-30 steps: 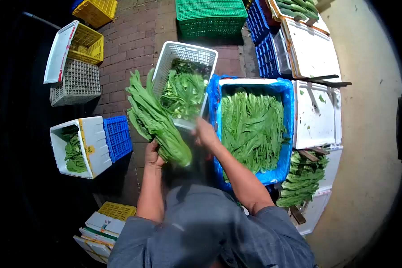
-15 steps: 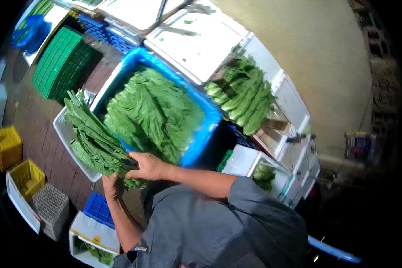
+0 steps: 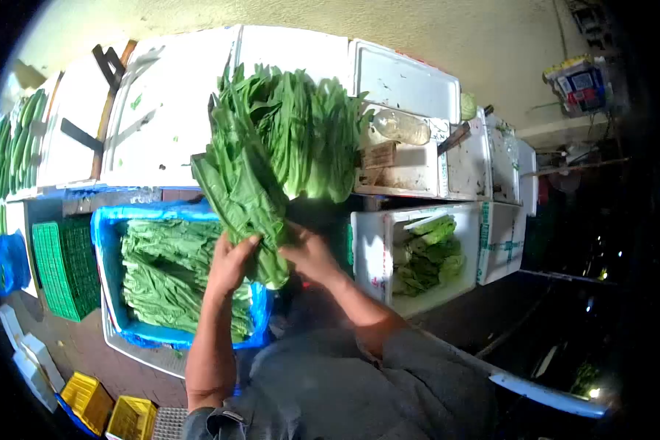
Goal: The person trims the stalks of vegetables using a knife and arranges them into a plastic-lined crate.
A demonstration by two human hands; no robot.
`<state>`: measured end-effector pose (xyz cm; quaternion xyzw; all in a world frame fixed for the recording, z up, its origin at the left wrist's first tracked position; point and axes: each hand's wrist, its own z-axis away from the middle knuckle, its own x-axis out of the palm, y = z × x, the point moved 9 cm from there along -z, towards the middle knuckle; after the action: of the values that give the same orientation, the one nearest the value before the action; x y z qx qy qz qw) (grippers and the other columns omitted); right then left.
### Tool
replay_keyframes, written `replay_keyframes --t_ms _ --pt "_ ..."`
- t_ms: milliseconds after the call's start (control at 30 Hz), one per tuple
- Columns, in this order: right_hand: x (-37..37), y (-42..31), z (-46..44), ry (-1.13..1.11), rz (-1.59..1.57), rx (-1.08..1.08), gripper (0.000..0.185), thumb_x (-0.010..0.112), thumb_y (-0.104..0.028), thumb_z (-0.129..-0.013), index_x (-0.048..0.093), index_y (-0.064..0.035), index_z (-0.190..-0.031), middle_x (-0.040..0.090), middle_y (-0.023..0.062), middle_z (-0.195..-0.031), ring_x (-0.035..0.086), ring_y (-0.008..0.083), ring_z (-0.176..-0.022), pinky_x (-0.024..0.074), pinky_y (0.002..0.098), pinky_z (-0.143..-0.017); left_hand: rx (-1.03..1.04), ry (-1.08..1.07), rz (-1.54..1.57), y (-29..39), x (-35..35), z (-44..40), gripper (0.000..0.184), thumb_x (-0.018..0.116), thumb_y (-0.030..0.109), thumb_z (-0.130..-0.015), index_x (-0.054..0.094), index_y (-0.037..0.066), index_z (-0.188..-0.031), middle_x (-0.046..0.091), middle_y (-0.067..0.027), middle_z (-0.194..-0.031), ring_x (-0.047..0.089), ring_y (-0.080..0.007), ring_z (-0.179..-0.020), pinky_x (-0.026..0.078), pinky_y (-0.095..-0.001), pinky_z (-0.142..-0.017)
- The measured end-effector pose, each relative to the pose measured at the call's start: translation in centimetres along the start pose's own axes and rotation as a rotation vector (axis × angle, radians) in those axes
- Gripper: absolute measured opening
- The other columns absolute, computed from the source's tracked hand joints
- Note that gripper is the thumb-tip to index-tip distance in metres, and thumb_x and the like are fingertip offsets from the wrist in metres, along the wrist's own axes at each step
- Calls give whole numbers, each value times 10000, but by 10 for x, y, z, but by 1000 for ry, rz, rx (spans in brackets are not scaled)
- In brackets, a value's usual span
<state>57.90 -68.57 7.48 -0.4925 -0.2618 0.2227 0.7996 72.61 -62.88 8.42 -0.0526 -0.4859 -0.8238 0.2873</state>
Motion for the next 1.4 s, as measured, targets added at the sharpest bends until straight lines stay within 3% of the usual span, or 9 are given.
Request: replay_keyframes --t_ms 167,300,333,567,800,867,1000,1233,1400 --pt "-171 42 7 562 138 199 557 597 -268 -961 452 -49 -1451 656 92 -1034 526 63 -610 437 199 -494 -56 -208 -16 -33 107 -126 363 687 191 -905 585 11 -1203 680 -51 -1027 630 -146 -870 505 -298 -765" --pt "-239 65 38 760 -55 143 500 609 -277 -956 531 -33 -1386 606 154 -1280 604 99 -725 504 232 -561 -143 -273 -6 -64 164 -204 413 704 194 -897 566 -40 -1208 679 -107 -1072 655 -181 -895 534 -316 -778" --pt "-255 83 47 831 -12 25 451 537 -308 -1025 517 -22 -1373 680 83 -1153 442 61 -494 498 268 -564 -158 -305 61 -83 175 -229 435 702 195 -900 553 -45 -1231 677 -123 -1100 663 -196 -920 543 -322 -805" --pt "-287 202 84 834 -120 172 502 619 -343 -981 541 1 -1339 686 112 -1144 455 65 -474 508 281 -528 -297 -81 -299 -167 194 -325 730 726 357 -896 420 -88 -1388 605 -226 -1258 609 -267 -1072 483 -405 -951" --pt "-257 225 72 787 -343 225 563 665 -384 -948 532 -4 -1343 683 119 -1181 470 57 -482 509 282 -534 -228 -404 -566 -174 204 -353 840 757 483 -854 467 -182 -1276 631 -241 -1188 614 -281 -1065 506 -386 -899" --pt "-255 230 64 724 -343 158 557 667 -401 -946 545 -16 -1331 687 113 -1172 475 56 -489 506 281 -537 -121 -247 -778 -134 203 -336 467 706 410 -880 643 -36 -1005 716 -182 -889 694 -271 -822 543 -373 -760" --pt "-238 204 50 630 -321 319 536 669 -440 -939 580 -48 -1294 703 92 -1075 481 62 -496 515 326 -581 14 90 -895 -142 175 -330 700 775 472 -792 523 -29 -1211 679 -280 -1072 662 -421 -1025 521 -457 -881" --pt "-213 183 33 479 -370 485 520 552 -512 -984 625 -43 -1198 697 74 -886 505 101 -518 512 357 -573 412 190 -860 -108 156 -241 608 725 319 -886 496 -37 -1323 677 -266 -1112 677 -390 -1015 540 -459 -870" --pt "-165 138 -3 405 -812 378 411 498 -424 -1022 631 -50 -1130 644 52 -784 555 157 -591 514 340 -581 -2 -43 -470 -103 102 -103 467 683 238 -924 558 -47 -1273 680 -238 -1146 673 -311 -1074 526 -376 -919"
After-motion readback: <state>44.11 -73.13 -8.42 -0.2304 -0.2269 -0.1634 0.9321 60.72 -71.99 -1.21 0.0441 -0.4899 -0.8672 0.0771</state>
